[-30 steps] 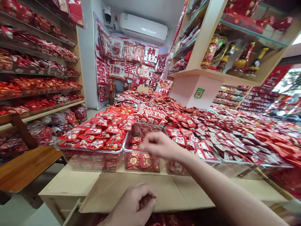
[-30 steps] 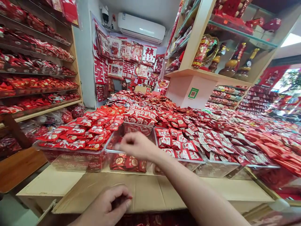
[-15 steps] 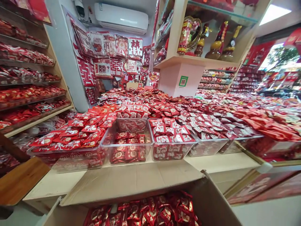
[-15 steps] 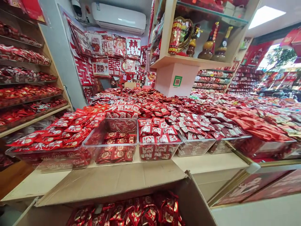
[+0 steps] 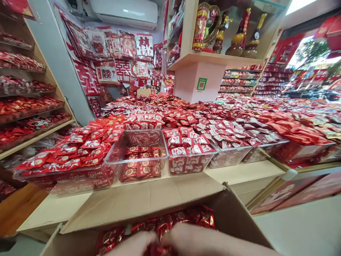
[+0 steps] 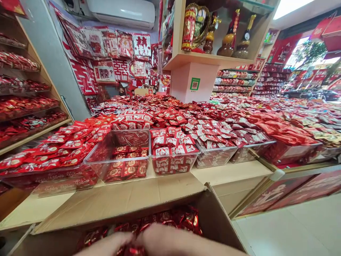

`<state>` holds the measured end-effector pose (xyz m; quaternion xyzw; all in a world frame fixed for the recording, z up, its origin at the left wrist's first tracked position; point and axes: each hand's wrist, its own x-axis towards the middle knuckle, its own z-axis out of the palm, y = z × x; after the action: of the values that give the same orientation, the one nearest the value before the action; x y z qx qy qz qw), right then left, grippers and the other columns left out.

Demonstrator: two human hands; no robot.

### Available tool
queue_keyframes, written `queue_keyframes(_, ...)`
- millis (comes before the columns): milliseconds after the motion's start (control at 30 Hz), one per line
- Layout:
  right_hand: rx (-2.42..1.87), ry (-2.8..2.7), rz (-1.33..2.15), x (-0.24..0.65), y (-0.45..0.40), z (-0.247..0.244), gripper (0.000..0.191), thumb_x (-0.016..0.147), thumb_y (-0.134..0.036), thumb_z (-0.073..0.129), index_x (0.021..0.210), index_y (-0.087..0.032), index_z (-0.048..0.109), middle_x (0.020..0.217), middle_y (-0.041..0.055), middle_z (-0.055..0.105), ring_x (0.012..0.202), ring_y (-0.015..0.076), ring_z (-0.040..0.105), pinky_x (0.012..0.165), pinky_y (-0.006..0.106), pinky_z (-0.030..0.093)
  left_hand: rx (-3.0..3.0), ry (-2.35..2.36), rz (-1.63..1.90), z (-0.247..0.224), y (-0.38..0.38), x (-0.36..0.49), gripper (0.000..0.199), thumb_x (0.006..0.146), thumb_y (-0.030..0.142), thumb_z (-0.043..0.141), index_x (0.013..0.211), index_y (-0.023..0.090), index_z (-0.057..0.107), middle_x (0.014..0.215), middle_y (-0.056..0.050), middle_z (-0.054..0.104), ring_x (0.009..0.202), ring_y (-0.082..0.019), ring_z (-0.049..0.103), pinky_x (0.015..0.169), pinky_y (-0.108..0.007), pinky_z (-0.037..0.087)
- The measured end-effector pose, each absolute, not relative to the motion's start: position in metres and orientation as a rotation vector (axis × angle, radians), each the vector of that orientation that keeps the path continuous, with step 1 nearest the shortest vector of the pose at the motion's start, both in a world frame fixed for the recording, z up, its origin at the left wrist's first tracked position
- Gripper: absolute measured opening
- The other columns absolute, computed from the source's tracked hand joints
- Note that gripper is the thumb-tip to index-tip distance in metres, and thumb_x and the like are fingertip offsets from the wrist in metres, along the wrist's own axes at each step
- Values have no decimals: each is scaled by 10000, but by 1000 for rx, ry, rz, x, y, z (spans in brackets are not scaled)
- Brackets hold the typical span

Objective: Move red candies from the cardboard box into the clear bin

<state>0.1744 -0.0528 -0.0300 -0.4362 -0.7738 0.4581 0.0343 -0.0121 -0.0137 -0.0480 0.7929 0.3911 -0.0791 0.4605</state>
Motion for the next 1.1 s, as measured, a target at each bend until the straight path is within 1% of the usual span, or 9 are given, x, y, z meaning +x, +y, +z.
queue_keyframes(67,-1385,-2285,1428,183,-47,-14,233,665,-328,599,840,-177,620,635,-33,536,561,95,448,502,206,347,1666,876,-19,-34,-13,-12,505,606,97,569,1079,276,545,985,16,646,946,-227,556,805,-314,428)
queue_keyframes(167,-1279,-1927,1597,189,-47,1,309,647,-320,621,908,-163,567,722,-26,554,613,91,477,562,199,385,1160,622,122,-11,-14,-9,695,568,68,568,1214,280,420,1057,-2,608,962,-234,552,781,-325,438)
queue_keyframes(267,-1181,-1522,1809,185,-51,0,411,609,-331,662,937,-167,477,768,-8,559,609,97,514,564,225,423,1018,595,228,2,-17,-4,473,711,219,590,1167,264,471,1062,-26,596,919,-208,564,816,-332,411)
queue_keyframes(367,-1150,-1378,1896,181,-51,-7,415,585,-385,677,843,-153,448,674,-18,544,547,88,506,514,219,411,1188,698,367,0,-18,1,217,804,346,511,947,205,592,909,-22,622,858,-168,540,825,-291,374)
queue_keyframes(533,-1300,-1483,1676,180,-49,-11,266,659,-346,634,774,-131,529,623,-21,555,541,68,473,503,186,356,1418,853,442,-20,-16,0,265,794,399,510,660,170,509,613,57,464,608,-104,408,595,-217,337)
queue_keyframes(667,-1323,-1751,1214,183,-48,-3,186,691,-321,614,771,-155,634,720,25,619,663,117,531,609,236,403,1309,856,497,-28,-15,-3,287,756,435,549,662,170,490,599,64,427,589,-98,375,562,-210,312)
queue_keyframes(833,-960,-2007,465,186,-49,9,151,752,-150,540,869,-199,621,836,41,617,786,109,524,710,243,415,735,713,474,-13,-21,-1,262,699,415,627,712,160,572,663,-15,612,697,-178,556,697,-294,392)
queue_keyframes(1000,-781,-2085,469,184,-54,8,305,692,13,426,895,-168,564,1017,86,559,993,130,478,833,275,412,624,590,427,-4,-27,0,217,674,336,673,785,157,624,722,-56,671,742,-224,611,748,-338,404)
queue_keyframes(1100,-739,-2083,642,183,-57,7,346,665,33,384,893,-161,557,1124,98,523,1106,145,430,923,315,357,846,631,457,-9,-26,0,307,609,271,734,867,150,621,829,-62,672,855,-236,592,828,-355,375)
